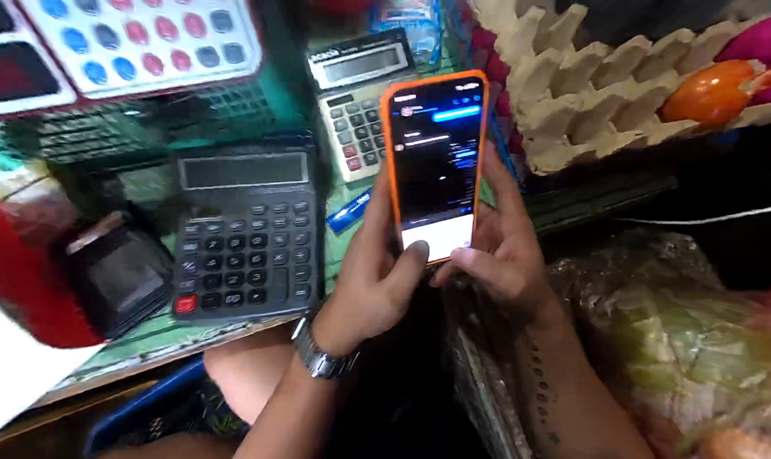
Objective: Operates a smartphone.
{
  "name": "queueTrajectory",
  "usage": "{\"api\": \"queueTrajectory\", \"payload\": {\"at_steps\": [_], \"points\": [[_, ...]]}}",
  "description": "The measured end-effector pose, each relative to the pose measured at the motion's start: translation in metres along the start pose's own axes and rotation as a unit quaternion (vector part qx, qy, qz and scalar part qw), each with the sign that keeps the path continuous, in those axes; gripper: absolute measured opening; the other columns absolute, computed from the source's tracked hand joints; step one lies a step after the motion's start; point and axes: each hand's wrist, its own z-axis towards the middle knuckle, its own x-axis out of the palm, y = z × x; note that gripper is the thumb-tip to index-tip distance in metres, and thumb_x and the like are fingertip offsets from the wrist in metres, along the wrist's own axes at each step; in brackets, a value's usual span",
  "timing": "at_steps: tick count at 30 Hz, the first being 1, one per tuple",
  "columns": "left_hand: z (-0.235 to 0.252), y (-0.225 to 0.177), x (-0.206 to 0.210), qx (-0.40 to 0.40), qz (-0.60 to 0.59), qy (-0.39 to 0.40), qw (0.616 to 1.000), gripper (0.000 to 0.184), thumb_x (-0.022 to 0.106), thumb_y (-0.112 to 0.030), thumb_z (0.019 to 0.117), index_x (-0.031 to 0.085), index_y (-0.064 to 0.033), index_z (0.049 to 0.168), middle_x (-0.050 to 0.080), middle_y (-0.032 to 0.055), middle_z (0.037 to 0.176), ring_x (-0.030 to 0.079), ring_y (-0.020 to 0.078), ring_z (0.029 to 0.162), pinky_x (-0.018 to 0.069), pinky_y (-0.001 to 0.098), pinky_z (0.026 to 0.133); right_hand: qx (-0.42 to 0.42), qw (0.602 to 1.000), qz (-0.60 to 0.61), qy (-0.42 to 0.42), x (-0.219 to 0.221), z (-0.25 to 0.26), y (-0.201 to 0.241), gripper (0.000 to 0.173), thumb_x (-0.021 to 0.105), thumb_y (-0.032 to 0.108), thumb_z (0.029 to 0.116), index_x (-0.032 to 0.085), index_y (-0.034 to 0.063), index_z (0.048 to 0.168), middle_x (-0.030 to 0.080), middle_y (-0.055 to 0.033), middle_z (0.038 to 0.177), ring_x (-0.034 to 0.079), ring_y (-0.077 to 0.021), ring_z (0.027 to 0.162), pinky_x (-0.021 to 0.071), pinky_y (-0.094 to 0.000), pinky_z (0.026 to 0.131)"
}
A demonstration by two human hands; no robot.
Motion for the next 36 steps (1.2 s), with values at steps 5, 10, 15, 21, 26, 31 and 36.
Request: {"api": "queueTrajectory", "payload": {"at_steps": [5, 10, 15, 21, 26, 31, 36], "points": [[-0.009, 0.011, -0.002, 0.002, 0.082, -0.016, 0.997, 0.094, 0.059, -0.006, 0.0853, 0.008, -0.0169, 0.164, 0.056, 0.0062, 0.144, 0.061, 0.0155, 0.126, 0.0599, 0.0387, 0.097, 0.012, 1.000, 0.002, -0.006, 0.001, 0.000, -0.011, 0.095, 0.051, -0.007, 0.0806, 0.019, 0.0265, 0.164, 0.062, -0.0144, 0.134, 0.074, -0.0261, 0.082, 0.0643, -0.0406, 0.054], [-0.010, 0.012, -0.005, 0.010, 0.058, -0.017, 0.998, 0.098, 0.054, 0.000, 0.0813, 0.005, -0.0164, 0.165, 0.053, 0.0070, 0.147, 0.058, 0.0161, 0.129, 0.0582, 0.0374, 0.099, -0.005, 0.999, -0.008, -0.048, 0.016, -0.006, -0.018, 0.092, 0.051, -0.006, 0.0832, 0.021, 0.0274, 0.164, 0.060, -0.0119, 0.136, 0.073, -0.0239, 0.078, 0.0640, -0.0380, 0.053], [-0.010, 0.010, -0.010, 0.011, -0.010, -0.002, 1.000, 0.110, 0.051, 0.005, 0.0794, -0.012, -0.0262, 0.164, 0.041, 0.0121, 0.157, 0.058, 0.0249, 0.131, 0.0595, 0.0467, 0.098, -0.020, 0.998, 0.019, -0.055, 0.029, -0.011, -0.028, 0.090, 0.049, -0.006, 0.0854, 0.015, 0.0242, 0.164, 0.059, -0.0111, 0.138, 0.074, -0.0258, 0.087, 0.0654, -0.0400, 0.056], [-0.010, 0.011, -0.016, 0.013, -0.021, 0.016, 1.000, 0.105, 0.049, 0.005, 0.0808, -0.004, -0.0253, 0.166, 0.044, 0.0138, 0.156, 0.058, 0.0278, 0.130, 0.0574, 0.0478, 0.100, 0.025, 0.997, 0.076, -0.021, 0.022, -0.008, -0.023, 0.093, 0.048, -0.008, 0.0848, 0.014, 0.0277, 0.164, 0.053, -0.0145, 0.145, 0.073, -0.0315, 0.097, 0.0667, -0.0453, 0.060], [-0.009, 0.012, -0.016, 0.024, -0.047, 0.003, 0.999, 0.103, 0.048, 0.005, 0.0799, 0.000, -0.0252, 0.166, 0.044, 0.0137, 0.154, 0.057, 0.0281, 0.129, 0.0562, 0.0484, 0.100, 0.056, 0.995, 0.075, -0.045, 0.024, -0.006, -0.018, 0.089, 0.055, -0.009, 0.0909, 0.021, 0.0314, 0.162, 0.059, -0.0146, 0.134, 0.074, -0.0315, 0.088, 0.0669, -0.0429, 0.058], [-0.010, 0.011, -0.013, 0.032, -0.049, -0.007, 0.998, 0.102, 0.046, 0.009, 0.0812, 0.000, -0.0259, 0.165, 0.046, 0.0122, 0.152, 0.059, 0.0250, 0.127, 0.0569, 0.0457, 0.100, 0.056, 0.994, 0.086, -0.045, 0.024, -0.007, -0.019, 0.089, 0.054, -0.010, 0.0909, 0.022, 0.0311, 0.163, 0.059, -0.0147, 0.137, 0.075, -0.0319, 0.089, 0.0669, -0.0432, 0.057], [-0.011, 0.014, -0.013, 0.043, -0.069, 0.005, 0.997, 0.103, 0.049, 0.007, 0.0811, 0.000, -0.0263, 0.165, 0.041, 0.0125, 0.155, 0.056, 0.0271, 0.131, 0.0549, 0.0485, 0.102, 0.051, 0.994, 0.051, -0.088, 0.031, -0.008, -0.019, 0.085, 0.065, -0.004, 0.0945, 0.028, 0.0334, 0.161, 0.065, -0.0130, 0.125, 0.075, -0.0292, 0.079, 0.0664, -0.0399, 0.053]]}}
